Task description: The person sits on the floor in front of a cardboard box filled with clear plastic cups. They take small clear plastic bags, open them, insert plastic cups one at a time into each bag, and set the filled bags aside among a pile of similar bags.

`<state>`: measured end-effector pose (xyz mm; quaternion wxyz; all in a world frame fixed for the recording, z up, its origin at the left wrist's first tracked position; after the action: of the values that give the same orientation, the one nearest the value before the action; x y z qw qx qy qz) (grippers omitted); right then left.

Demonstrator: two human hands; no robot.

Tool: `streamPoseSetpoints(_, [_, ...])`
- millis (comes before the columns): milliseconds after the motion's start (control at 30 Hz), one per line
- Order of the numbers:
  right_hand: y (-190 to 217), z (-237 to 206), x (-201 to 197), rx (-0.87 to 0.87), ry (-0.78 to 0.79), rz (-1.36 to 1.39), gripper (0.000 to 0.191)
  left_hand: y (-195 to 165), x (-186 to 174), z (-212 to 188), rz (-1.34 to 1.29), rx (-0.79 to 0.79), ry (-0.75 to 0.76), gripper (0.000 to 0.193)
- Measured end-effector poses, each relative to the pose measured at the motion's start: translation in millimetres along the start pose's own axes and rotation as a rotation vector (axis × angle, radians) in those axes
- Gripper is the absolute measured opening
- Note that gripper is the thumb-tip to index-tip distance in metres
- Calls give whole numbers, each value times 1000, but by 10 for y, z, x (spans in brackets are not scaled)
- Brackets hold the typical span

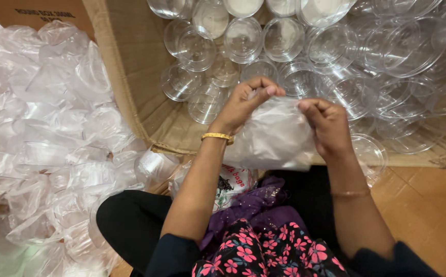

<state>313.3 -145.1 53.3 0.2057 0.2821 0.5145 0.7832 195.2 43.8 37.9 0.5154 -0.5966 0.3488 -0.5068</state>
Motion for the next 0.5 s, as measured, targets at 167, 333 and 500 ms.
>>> streamPoseSetpoints(167, [227, -133, -95, -19, -89, -378, 20, -108, 179, 83, 132, -44, -137, 33])
streamPoseSetpoints(333, [323, -147, -190, -87, -145, -542, 20, -51, 324, 115, 103, -106, -10, 34])
streamPoseSetpoints(500, [44, -246, -570, -269, -199, -55, 17, 105, 412, 169, 75, -179, 63, 36])
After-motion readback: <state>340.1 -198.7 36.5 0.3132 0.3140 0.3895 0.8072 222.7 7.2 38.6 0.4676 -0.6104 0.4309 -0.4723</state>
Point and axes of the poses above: each hand's wrist, its own z-axis towards the middle knuckle, its own x-axis out of the palm, y = z × x, the point moved 2 cm from there along z, towards the middle knuckle, and after that the axes turned 14 degrees about -x, right-handed, at the moved point
